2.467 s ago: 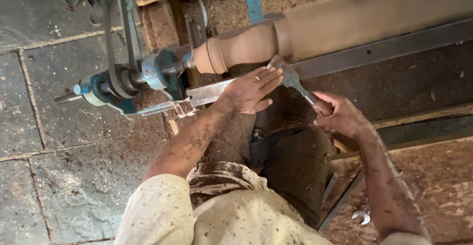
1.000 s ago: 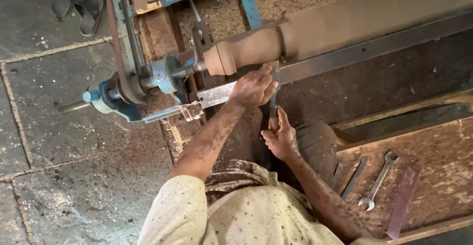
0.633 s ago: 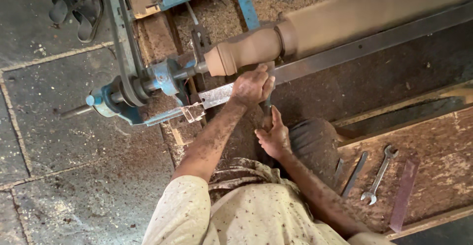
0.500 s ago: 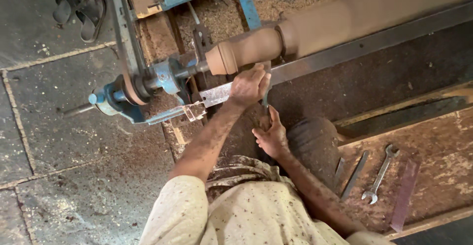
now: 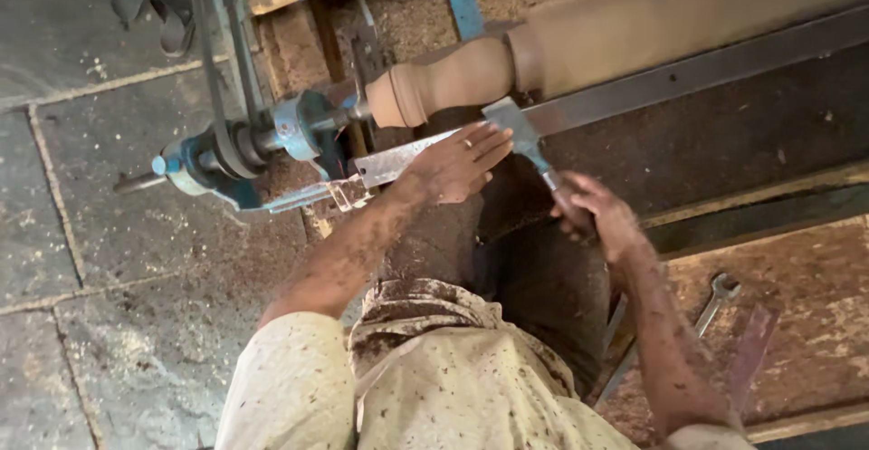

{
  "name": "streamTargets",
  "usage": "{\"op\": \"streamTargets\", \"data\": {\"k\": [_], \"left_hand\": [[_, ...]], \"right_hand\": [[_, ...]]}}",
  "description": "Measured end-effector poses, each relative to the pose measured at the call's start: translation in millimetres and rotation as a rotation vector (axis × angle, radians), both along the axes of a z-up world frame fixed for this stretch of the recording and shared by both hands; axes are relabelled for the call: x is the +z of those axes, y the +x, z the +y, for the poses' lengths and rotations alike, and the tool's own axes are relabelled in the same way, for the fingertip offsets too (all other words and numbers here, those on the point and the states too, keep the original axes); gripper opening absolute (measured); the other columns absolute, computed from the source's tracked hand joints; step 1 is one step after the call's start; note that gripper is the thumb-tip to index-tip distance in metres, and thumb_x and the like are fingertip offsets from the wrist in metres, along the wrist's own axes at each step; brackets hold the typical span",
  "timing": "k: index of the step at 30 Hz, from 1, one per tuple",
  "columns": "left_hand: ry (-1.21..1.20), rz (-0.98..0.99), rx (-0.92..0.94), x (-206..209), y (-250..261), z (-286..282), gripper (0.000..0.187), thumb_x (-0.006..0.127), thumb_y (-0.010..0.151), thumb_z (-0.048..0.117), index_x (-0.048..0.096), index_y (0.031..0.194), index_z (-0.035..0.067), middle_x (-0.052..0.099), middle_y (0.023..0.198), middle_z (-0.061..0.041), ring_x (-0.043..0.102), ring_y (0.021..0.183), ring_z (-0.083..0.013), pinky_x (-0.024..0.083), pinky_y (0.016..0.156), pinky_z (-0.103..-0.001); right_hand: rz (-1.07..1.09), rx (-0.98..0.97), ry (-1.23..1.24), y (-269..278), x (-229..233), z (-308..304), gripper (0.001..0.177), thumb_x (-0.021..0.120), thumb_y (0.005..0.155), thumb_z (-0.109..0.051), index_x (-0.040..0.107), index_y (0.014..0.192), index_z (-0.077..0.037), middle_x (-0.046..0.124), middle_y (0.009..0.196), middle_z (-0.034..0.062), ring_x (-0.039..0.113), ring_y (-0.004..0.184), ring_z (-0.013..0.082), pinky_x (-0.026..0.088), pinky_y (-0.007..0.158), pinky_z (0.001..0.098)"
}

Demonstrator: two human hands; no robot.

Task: The person shapes a rotating wooden piece mounted on a lathe using a chisel. They hold the chisel with both hands and guide it along the spinning wood to carve and smooth the surface, producing wood shavings.

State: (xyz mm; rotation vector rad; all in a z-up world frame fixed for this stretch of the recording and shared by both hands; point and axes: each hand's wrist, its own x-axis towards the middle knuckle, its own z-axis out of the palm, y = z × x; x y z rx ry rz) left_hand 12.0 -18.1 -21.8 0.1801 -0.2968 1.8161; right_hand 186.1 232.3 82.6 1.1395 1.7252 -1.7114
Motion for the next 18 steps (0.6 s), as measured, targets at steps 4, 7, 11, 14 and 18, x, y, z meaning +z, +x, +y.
{"op": "streamTargets", "data": {"k": [4,7,11,14,18], "left_hand": [[-0.458,2.022,0.513,12.3,-5.8,5.0,0.063,0.050,0.102,0.026,0.034,0.159,0.004,0.030,0.169,-0.010,0.026,0.157,-0.0248,0.022,0.126,-0.042],[-0.676,2.974,0.620,25.7,-12.8,11.9,0.069,0.055,0.097,0.030,0.036,0.156,0.000,0.031,0.166,-0.014,0.031,0.153,-0.0269,0.020,0.127,-0.044],[-0.712,2.948,0.705,32.3,-9.7,3.9,0.076,0.060,0.088,0.029,0.041,0.154,-0.003,0.037,0.164,-0.017,0.041,0.147,-0.0283,0.027,0.126,-0.042],[-0.786,2.809,0.944,28.3,-8.4,-3.1,0.065,0.060,0.094,0.022,0.047,0.153,-0.002,0.042,0.164,-0.015,0.049,0.145,-0.0275,0.036,0.128,-0.039],[-0.752,2.811,1.036,18.6,-11.3,-1.2,0.058,0.058,0.089,0.017,0.055,0.144,-0.003,0.051,0.153,-0.017,0.056,0.134,-0.0309,0.043,0.119,-0.040]], "right_hand": [[0.125,0.256,0.125,-8.2,11.2,2.7,0.061,0.059,0.098,-0.030,0.045,0.157,-0.023,0.063,0.082,0.0020,0.054,0.060,0.0117,0.046,0.050,0.0291],[0.175,0.284,0.158,-12.8,6.1,-0.7,0.068,0.065,0.094,-0.025,0.044,0.158,-0.021,0.065,0.080,0.0023,0.055,0.055,0.0099,0.048,0.048,0.0286],[0.196,0.242,0.157,-4.9,-6.4,-11.9,0.074,0.070,0.091,-0.018,0.042,0.159,-0.016,0.065,0.079,0.0038,0.055,0.054,0.0106,0.048,0.049,0.0289],[0.252,0.253,0.170,-2.7,-11.8,-21.5,0.076,0.070,0.090,-0.016,0.040,0.159,-0.014,0.065,0.079,0.0029,0.056,0.055,0.0104,0.049,0.050,0.0285],[0.256,0.205,0.160,-1.8,-10.0,-39.7,0.077,0.071,0.089,-0.014,0.040,0.159,-0.013,0.063,0.079,0.0027,0.055,0.056,0.0104,0.049,0.050,0.0288]]}}
